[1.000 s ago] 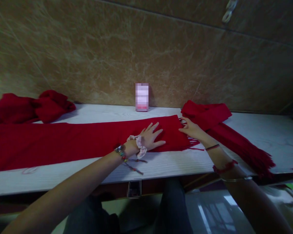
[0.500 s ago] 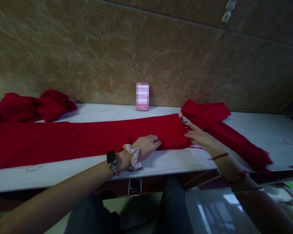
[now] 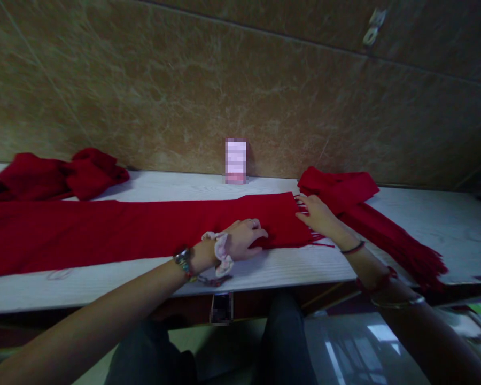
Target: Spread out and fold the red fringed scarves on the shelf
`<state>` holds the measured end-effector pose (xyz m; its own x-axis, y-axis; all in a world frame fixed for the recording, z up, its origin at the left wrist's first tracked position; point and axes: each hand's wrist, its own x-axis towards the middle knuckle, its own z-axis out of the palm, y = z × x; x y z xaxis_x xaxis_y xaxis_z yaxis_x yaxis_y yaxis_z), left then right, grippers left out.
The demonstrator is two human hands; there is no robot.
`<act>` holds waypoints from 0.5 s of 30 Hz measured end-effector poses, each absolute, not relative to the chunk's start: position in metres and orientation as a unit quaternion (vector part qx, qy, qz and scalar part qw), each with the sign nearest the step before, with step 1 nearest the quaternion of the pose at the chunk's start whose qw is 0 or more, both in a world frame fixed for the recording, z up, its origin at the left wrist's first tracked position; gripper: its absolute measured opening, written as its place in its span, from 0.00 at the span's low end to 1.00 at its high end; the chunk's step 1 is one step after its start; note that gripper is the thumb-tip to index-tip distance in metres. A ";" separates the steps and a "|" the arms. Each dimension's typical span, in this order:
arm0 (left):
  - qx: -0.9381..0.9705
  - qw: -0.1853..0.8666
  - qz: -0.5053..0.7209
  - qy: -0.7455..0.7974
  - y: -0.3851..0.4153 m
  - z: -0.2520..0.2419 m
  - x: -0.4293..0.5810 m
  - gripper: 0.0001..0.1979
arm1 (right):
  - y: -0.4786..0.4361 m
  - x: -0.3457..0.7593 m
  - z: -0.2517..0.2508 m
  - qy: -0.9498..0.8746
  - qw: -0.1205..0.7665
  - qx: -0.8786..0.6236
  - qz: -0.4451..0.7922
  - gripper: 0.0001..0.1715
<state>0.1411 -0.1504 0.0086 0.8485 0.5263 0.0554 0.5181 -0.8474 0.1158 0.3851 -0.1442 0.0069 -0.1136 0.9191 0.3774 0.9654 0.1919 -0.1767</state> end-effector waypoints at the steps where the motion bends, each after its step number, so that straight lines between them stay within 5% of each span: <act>1: 0.955 0.061 0.061 0.284 -0.141 0.010 0.143 0.16 | -0.138 0.378 0.010 -0.764 0.193 -0.610 -0.084 0.24; 6: 0.891 0.025 0.115 0.439 -0.094 -0.009 0.158 0.24 | -0.111 0.344 -0.001 -0.826 0.101 -0.542 -0.115 0.24; 15: 0.876 0.030 0.084 0.473 -0.081 -0.048 0.152 0.30 | -0.111 0.362 -0.015 -0.746 -0.004 -0.665 -0.041 0.27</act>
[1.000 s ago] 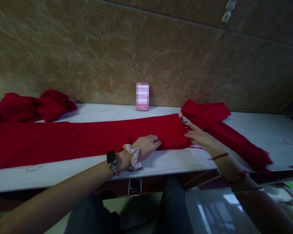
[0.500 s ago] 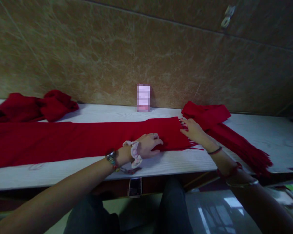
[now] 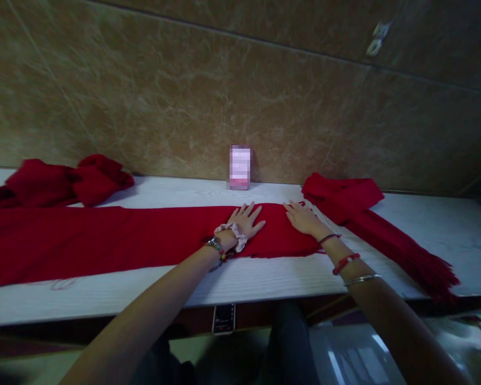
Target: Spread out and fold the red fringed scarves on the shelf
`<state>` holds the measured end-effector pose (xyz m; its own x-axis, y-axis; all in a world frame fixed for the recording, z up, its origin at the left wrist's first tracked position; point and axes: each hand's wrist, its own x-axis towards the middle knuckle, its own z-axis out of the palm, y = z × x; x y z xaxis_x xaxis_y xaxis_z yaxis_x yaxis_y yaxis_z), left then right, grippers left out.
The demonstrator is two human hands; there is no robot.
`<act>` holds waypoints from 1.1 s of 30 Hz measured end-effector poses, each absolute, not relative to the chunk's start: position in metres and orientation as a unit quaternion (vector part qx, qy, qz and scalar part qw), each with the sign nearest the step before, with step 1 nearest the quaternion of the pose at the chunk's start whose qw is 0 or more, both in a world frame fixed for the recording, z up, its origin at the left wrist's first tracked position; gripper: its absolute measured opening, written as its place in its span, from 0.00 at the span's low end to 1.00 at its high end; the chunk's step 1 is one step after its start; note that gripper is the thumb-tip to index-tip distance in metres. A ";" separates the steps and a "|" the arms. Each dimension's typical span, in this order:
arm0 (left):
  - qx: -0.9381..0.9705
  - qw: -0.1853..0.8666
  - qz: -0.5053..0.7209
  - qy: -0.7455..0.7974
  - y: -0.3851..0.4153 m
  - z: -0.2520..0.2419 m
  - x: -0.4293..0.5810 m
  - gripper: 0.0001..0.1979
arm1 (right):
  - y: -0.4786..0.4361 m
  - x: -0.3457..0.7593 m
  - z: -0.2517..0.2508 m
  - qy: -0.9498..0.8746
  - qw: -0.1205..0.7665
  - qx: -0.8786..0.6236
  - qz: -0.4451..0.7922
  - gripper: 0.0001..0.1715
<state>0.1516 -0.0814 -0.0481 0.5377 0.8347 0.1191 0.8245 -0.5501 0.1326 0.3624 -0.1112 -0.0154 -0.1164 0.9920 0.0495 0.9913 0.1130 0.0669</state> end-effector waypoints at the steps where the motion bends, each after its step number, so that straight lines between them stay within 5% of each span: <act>1: 0.877 0.030 0.085 0.472 -0.082 -0.047 0.152 0.30 | -0.111 0.360 -0.010 0.740 0.003 0.670 0.058 0.27; 6: 0.862 0.041 0.087 0.498 -0.086 -0.041 0.150 0.32 | -0.113 0.324 -0.003 0.771 -0.077 0.627 0.080 0.28; 19: 0.833 0.003 0.029 0.553 -0.094 -0.031 0.122 0.26 | -0.120 0.331 -0.016 0.745 0.009 0.665 0.053 0.28; 33: 0.847 0.038 0.046 0.528 -0.083 -0.041 0.065 0.25 | -0.115 0.294 -0.028 0.802 -0.035 0.596 0.018 0.29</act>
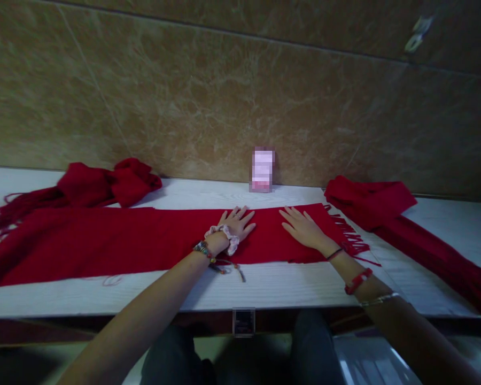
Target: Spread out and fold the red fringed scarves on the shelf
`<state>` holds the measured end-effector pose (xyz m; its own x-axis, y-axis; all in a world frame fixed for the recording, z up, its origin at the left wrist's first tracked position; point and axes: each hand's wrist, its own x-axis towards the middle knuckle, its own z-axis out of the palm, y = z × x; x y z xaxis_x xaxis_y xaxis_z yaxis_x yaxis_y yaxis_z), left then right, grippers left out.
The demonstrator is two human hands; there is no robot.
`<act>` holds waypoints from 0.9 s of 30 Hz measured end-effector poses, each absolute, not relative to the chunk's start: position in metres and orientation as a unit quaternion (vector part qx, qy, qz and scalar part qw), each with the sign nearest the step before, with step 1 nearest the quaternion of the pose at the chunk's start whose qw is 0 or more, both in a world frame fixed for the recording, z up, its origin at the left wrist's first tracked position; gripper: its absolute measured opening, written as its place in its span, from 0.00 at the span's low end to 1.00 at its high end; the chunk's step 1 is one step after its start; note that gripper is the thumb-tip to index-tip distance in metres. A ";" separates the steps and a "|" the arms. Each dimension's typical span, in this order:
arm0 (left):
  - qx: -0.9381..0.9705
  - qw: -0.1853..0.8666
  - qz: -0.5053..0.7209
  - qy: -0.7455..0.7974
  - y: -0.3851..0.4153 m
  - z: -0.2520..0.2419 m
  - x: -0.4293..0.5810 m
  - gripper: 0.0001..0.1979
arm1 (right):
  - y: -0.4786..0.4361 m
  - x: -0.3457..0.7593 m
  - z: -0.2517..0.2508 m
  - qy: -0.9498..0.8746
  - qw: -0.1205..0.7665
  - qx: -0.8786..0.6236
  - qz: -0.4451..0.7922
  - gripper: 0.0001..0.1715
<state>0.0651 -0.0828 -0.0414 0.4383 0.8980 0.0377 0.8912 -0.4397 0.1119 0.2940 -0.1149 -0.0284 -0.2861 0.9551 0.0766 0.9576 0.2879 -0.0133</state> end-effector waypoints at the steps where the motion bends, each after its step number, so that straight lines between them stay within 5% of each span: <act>1: 0.845 0.037 0.046 0.531 -0.082 -0.040 0.058 0.25 | -0.115 0.298 -0.029 -0.799 0.037 -0.600 -0.017 0.29; 27: 0.792 0.000 -0.026 0.610 -0.084 -0.032 -0.069 0.25 | -0.112 0.174 -0.035 -0.871 0.066 -0.487 0.019 0.30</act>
<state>-0.0691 -0.0839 -0.0317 0.2545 0.9662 -0.0402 0.9662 -0.2558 -0.0315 0.1743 -0.1124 -0.0347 -0.5177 0.8499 0.0976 0.8450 0.5259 -0.0969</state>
